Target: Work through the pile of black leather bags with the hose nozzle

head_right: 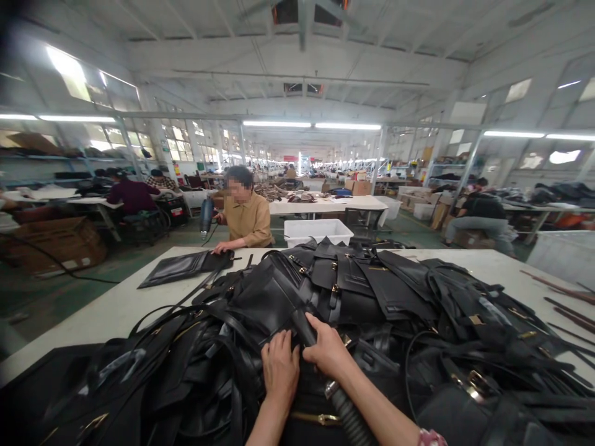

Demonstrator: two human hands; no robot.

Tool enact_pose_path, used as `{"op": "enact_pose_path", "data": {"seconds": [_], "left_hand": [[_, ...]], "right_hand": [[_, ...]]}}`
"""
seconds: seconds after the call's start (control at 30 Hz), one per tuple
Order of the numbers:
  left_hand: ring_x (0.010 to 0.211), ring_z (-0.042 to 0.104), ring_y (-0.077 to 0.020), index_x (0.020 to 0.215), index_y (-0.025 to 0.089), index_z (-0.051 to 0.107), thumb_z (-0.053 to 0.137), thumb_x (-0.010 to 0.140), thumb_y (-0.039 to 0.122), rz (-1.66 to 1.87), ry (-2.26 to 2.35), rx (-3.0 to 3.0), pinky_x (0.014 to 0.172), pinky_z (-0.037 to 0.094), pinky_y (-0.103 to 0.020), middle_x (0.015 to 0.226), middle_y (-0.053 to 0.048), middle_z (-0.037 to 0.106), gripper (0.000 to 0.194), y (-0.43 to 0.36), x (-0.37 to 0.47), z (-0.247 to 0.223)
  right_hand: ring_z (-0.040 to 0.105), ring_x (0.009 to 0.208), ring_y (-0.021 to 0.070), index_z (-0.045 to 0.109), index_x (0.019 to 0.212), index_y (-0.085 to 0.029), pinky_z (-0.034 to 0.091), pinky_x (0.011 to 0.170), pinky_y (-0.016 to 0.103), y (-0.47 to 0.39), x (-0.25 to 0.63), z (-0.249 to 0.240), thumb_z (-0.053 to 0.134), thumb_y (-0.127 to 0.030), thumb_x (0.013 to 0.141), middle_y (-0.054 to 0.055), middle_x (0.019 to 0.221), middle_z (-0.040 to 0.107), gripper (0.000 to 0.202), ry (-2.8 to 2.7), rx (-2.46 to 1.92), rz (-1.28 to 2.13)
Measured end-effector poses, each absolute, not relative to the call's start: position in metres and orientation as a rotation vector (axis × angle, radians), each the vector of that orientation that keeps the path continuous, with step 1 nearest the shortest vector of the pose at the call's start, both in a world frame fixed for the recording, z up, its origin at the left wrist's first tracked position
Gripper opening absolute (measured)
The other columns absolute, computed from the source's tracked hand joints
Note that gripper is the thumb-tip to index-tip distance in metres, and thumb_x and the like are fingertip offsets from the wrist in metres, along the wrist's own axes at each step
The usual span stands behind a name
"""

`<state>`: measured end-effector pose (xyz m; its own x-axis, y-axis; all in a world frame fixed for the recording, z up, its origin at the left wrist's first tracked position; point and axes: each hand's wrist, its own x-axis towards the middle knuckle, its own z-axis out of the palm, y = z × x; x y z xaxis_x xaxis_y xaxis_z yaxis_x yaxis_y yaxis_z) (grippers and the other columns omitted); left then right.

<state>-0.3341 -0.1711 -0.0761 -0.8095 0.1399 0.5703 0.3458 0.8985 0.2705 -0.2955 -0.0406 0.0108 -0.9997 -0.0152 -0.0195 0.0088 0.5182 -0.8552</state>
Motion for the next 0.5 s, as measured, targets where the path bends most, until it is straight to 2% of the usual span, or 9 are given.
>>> {"op": "enact_pose_path", "data": {"seconds": [0.1,0.23,0.3,0.4,0.5], "left_hand": [[0.111,0.049,-0.0284,0.111,0.011,0.056,0.036,0.082,0.018,-0.487,-2.511,-0.387,0.092,0.032,-0.048,0.115,-0.015,0.059,0.036,-0.171,-0.328,-0.077],[0.113,0.047,-0.0294,0.108,0.012,0.058,0.038,0.079,0.015,-0.681,-2.522,-0.433,0.094,0.031,-0.049,0.116,-0.015,0.058,0.035,-0.175,-0.318,-0.073],[0.108,0.051,-0.0254,0.105,0.013,0.059,0.039,0.080,0.017,-0.774,-2.515,-0.440,0.092,0.036,-0.042,0.110,-0.013,0.061,0.033,-0.180,-0.324,-0.060],[0.104,0.053,-0.0181,0.108,0.011,0.056,0.037,0.082,0.019,-0.833,-2.476,-0.365,0.091,0.040,-0.029,0.108,-0.011,0.060,0.034,-0.194,-0.360,-0.026],[0.114,0.046,-0.0183,0.117,0.007,0.047,0.038,0.080,0.015,-0.875,-2.467,-0.218,0.098,0.034,-0.028,0.119,-0.014,0.052,0.039,-0.213,-0.419,0.012]], "right_hand": [[0.052,0.042,0.0055,0.032,0.129,-0.020,0.045,0.037,0.017,-0.037,-0.299,0.011,0.055,-0.022,0.081,-0.002,0.073,0.061,0.053,2.667,0.032,-1.617],[0.050,0.039,0.0046,0.027,0.132,-0.024,0.042,0.035,0.016,-0.016,-0.279,0.026,0.057,-0.012,0.072,-0.004,0.075,0.060,0.069,2.630,0.091,-1.789],[0.050,0.038,0.0057,0.025,0.133,-0.025,0.040,0.035,0.017,0.001,-0.256,0.037,0.054,-0.011,0.066,-0.006,0.070,0.059,0.075,2.599,0.123,-1.868],[0.051,0.037,0.0092,0.021,0.136,-0.022,0.041,0.032,0.019,0.031,-0.213,0.042,0.049,-0.017,0.065,-0.003,0.070,0.060,0.077,2.514,0.147,-1.947],[0.055,0.037,0.0141,0.017,0.137,-0.028,0.045,0.034,0.024,0.063,-0.178,0.023,0.051,-0.022,0.062,-0.003,0.067,0.065,0.083,2.413,0.202,-1.988]]}}
